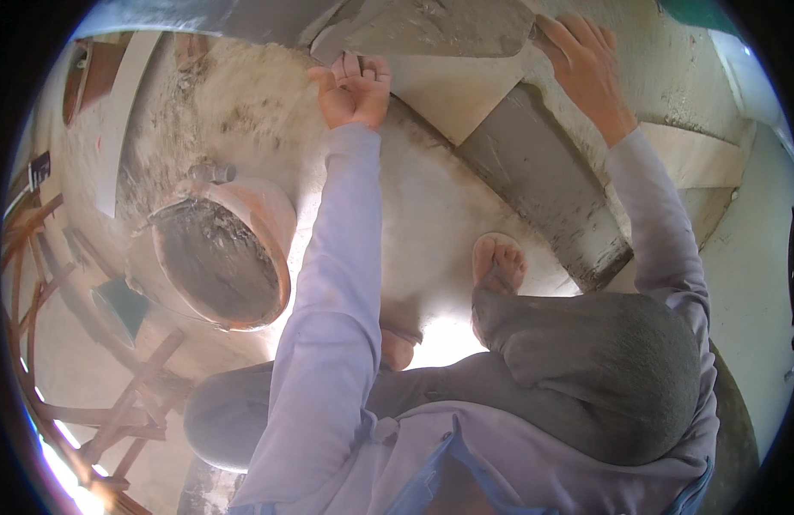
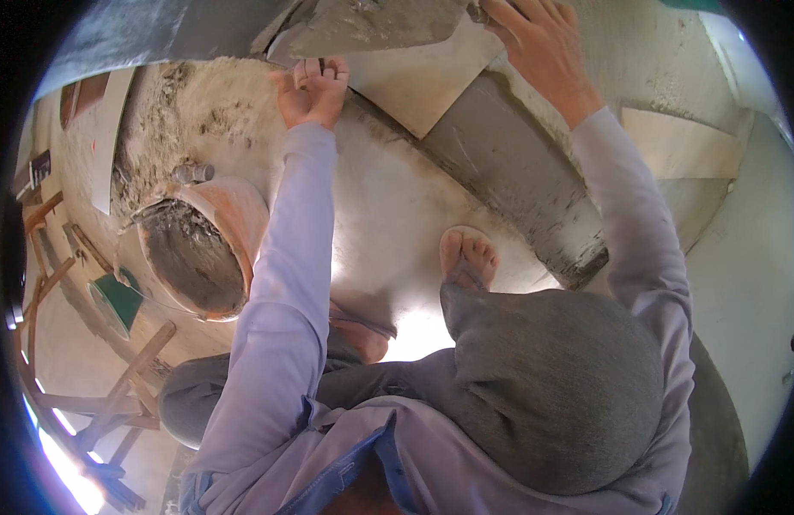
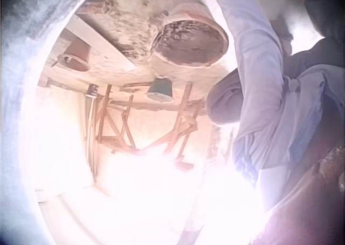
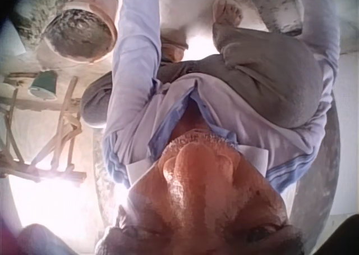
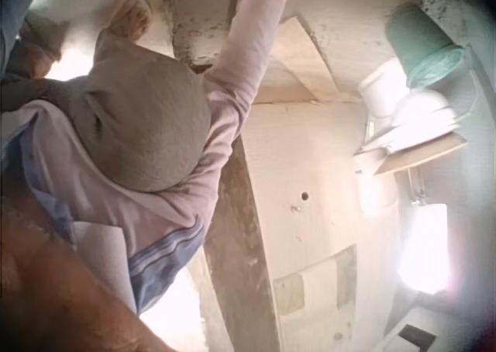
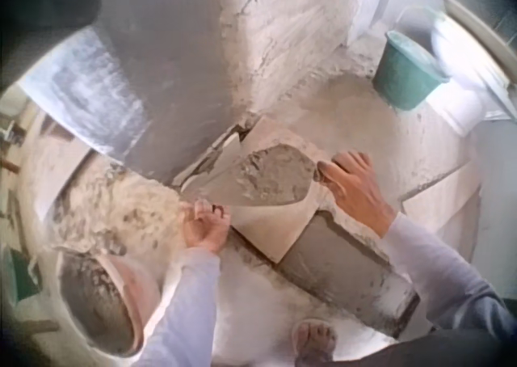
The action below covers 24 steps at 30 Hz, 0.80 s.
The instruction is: The person scoops cement from a bucket using a trowel and spreads it onto the back of a ceramic tile. They then place the tile onto the floor and press it into position, repeating the process for subsequent tiles.
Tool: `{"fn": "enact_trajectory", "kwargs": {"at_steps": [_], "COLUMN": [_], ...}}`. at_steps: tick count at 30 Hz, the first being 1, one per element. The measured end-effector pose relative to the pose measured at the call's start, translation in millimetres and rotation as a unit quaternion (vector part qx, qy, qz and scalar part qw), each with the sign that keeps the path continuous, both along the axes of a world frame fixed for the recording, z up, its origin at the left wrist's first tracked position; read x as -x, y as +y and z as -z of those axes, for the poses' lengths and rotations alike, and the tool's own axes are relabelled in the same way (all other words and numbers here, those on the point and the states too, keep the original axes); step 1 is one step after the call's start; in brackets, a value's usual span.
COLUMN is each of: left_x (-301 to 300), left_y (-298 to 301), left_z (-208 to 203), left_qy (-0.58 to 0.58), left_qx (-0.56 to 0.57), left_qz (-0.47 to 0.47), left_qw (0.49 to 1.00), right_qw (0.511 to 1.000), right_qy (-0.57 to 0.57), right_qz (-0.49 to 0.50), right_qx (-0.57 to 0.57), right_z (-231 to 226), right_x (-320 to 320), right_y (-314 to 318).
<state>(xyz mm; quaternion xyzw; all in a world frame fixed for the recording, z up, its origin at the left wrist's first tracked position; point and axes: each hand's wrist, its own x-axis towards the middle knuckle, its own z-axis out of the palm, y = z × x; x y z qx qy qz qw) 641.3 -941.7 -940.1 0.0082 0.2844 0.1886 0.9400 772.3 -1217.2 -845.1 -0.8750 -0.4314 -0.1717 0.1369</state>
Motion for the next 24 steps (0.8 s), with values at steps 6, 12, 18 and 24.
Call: {"fn": "enact_trajectory", "kwargs": {"at_steps": [6,12,18,24], "left_x": [-1.7,-7.2,-9.1,-22.9], "left_y": [-3.3,-5.8,-6.1,5.7], "left_z": [7.4,-3.1,-16.0,54.0], "left_qy": [0.004,0.015,0.022,0.018], "left_qx": [-0.031,-0.013,-0.016,0.039], "left_qz": [-0.004,-0.013,0.012,-0.012], "left_qw": [0.999,1.0,1.0,0.999], "right_qw": [0.999,0.996,0.99,0.987], "right_qy": [-0.025,-0.026,-0.031,-0.053], "right_qz": [-0.019,0.026,0.082,0.089], "right_qx": [0.017,0.083,0.112,0.123], "right_z": [-10.3,-12.6,-26.0,-24.4], "right_x": [-2.4,5.5,4.8,0.9], "right_y": [30.0,37.5,11.0,22.1]}}
